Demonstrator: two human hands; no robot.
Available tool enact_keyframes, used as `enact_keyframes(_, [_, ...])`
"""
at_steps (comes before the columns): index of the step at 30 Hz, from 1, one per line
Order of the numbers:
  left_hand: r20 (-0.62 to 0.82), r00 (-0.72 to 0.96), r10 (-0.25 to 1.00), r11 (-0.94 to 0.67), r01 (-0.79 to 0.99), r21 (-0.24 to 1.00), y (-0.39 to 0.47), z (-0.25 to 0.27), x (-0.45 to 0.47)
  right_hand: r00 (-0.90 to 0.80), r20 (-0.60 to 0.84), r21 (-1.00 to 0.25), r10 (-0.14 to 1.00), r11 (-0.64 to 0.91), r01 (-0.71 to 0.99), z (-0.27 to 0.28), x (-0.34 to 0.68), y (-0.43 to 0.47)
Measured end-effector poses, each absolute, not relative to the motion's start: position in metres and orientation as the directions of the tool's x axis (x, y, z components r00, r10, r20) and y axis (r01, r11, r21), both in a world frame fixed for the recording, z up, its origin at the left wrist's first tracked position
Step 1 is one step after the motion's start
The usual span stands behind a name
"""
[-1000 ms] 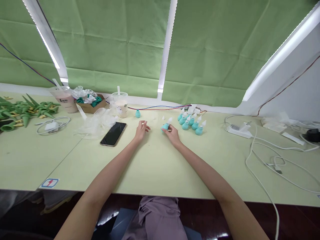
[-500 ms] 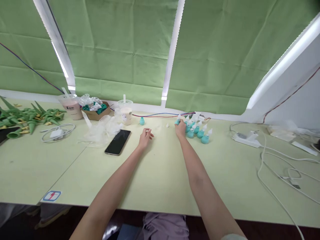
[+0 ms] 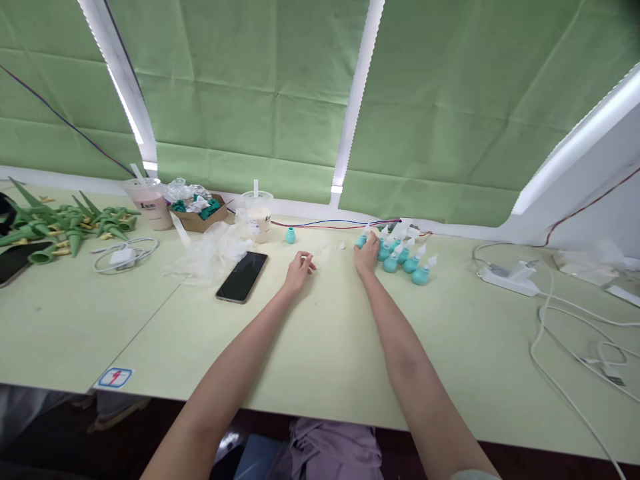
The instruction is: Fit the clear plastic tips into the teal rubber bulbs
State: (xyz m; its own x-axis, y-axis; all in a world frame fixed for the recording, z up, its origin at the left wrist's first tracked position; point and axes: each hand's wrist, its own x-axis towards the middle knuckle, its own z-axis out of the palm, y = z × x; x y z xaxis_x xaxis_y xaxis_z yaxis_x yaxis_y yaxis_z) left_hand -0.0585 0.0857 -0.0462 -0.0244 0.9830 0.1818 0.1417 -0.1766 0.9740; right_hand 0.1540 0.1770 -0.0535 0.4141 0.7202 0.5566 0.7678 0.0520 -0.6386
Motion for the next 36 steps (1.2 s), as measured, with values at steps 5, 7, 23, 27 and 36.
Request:
enact_keyframes(5, [0.184, -0.015, 0.983, -0.180, 0.150, 0.972, 0.084, -0.046, -0.059, 0.230, 0.725, -0.463, 0.649, 0.213, 0.861, -0.041, 0.140, 0.155])
enact_keyframes(7, [0.185, -0.009, 0.983, -0.181, 0.155, 0.971, 0.085, -0.047, -0.059, -0.021, 0.714, -0.282, 0.700, 0.314, 0.907, -0.038, 0.136, 0.151])
enact_keyframes(23, [0.224, -0.013, 0.975, -0.218, 0.183, 0.959, 0.085, -0.047, -0.061, -0.373, 0.521, -0.145, 0.767, 0.511, 0.847, -0.023, 0.133, 0.146])
enact_keyframes(27, [0.261, -0.024, 0.965, -0.252, 0.185, 0.950, 0.082, -0.042, -0.055, -0.071, 0.497, -0.750, 0.865, 0.470, 0.465, -0.026, 0.102, 0.115])
enact_keyframes(36, [0.339, -0.180, 0.923, -0.293, 0.238, 0.926, 0.075, -0.032, -0.060, -0.155, 0.419, -0.855, 0.895, 0.446, 0.266, -0.041, 0.081, 0.090])
